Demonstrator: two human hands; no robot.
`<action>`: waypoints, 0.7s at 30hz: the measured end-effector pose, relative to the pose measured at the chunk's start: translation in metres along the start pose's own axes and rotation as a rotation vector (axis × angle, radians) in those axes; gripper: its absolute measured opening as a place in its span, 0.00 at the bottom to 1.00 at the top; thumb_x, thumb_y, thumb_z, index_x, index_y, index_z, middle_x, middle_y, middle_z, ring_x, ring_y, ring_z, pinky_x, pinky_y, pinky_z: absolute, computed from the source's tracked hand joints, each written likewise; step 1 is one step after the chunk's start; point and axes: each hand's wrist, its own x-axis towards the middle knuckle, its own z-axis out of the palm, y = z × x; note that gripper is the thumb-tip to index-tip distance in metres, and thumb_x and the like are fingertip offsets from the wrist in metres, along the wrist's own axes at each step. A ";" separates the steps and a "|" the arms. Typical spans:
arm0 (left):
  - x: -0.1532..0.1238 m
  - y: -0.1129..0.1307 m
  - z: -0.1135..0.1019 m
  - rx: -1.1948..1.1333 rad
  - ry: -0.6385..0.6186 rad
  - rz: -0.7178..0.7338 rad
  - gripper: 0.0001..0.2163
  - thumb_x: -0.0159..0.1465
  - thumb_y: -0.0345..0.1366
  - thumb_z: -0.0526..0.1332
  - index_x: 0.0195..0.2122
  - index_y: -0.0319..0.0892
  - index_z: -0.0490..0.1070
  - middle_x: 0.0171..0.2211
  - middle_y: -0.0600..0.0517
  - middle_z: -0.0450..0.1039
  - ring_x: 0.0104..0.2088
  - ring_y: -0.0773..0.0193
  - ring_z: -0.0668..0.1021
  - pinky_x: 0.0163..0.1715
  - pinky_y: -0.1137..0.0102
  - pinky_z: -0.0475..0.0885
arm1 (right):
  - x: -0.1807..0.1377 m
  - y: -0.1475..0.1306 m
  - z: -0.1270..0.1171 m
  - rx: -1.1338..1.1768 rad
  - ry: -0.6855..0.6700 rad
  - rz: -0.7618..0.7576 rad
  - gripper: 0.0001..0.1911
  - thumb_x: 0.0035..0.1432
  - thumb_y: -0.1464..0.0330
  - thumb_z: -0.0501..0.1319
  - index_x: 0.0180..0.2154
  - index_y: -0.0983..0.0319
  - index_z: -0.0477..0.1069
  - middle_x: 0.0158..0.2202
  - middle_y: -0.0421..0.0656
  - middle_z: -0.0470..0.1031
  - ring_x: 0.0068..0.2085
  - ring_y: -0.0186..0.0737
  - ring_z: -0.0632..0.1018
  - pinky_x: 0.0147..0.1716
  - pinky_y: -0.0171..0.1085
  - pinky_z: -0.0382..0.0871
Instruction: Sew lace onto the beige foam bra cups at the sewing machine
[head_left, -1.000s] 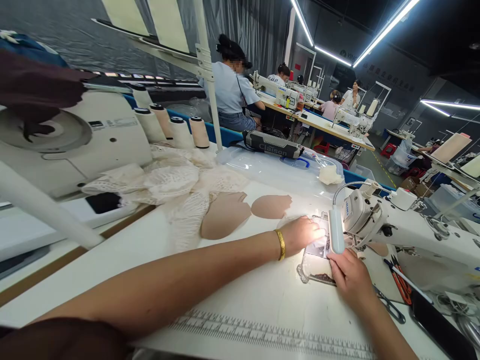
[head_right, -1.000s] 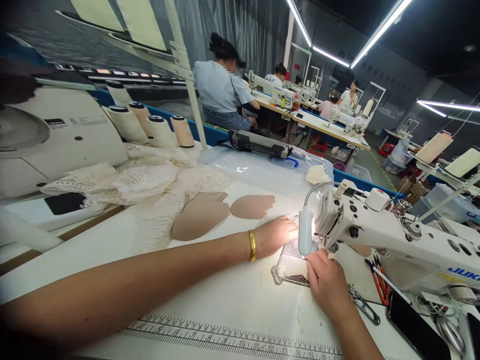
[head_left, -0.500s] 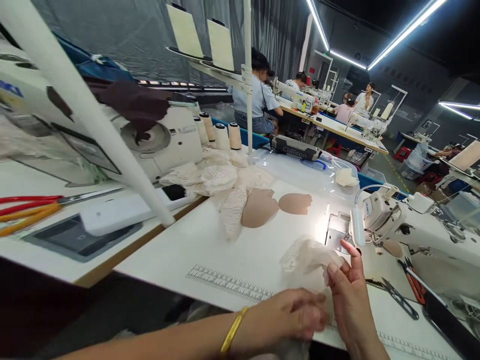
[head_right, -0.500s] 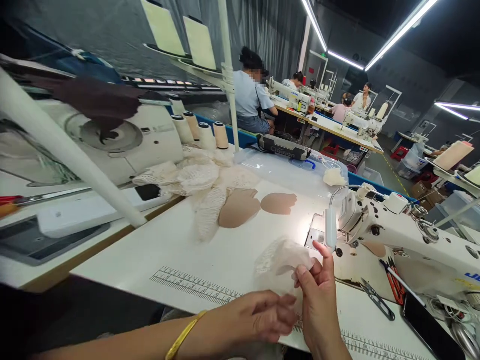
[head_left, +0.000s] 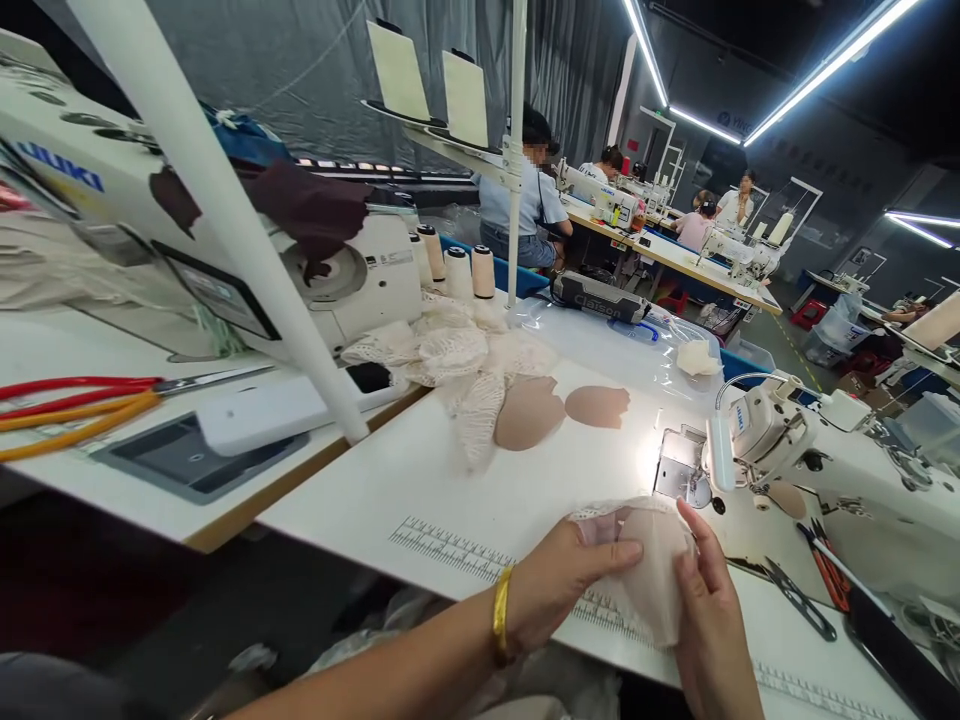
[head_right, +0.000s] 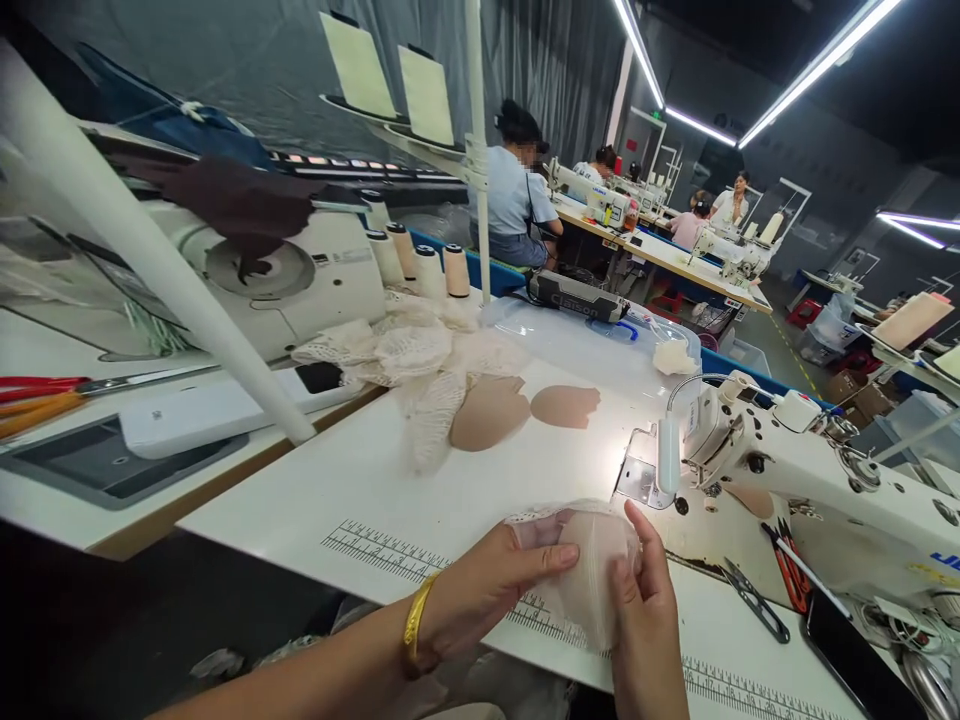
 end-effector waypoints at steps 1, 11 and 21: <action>0.002 0.000 0.001 -0.006 0.014 0.006 0.23 0.53 0.44 0.76 0.47 0.38 0.81 0.40 0.44 0.82 0.41 0.55 0.81 0.44 0.66 0.74 | -0.001 0.002 0.002 0.024 0.009 -0.009 0.40 0.59 0.52 0.69 0.67 0.51 0.58 0.58 0.48 0.75 0.51 0.50 0.80 0.47 0.47 0.77; 0.022 -0.003 0.009 -0.187 0.316 0.060 0.15 0.54 0.43 0.76 0.33 0.36 0.80 0.34 0.47 0.81 0.36 0.61 0.78 0.42 0.69 0.73 | -0.002 0.012 0.011 0.003 0.156 -0.112 0.41 0.54 0.54 0.73 0.64 0.53 0.59 0.51 0.47 0.79 0.48 0.48 0.81 0.39 0.40 0.78; 0.025 -0.010 0.011 -0.130 0.245 -0.046 0.19 0.50 0.42 0.78 0.38 0.36 0.79 0.35 0.46 0.80 0.37 0.58 0.80 0.41 0.66 0.74 | 0.001 0.016 0.007 0.067 0.161 -0.113 0.44 0.53 0.56 0.74 0.65 0.51 0.56 0.53 0.47 0.77 0.51 0.49 0.80 0.43 0.42 0.78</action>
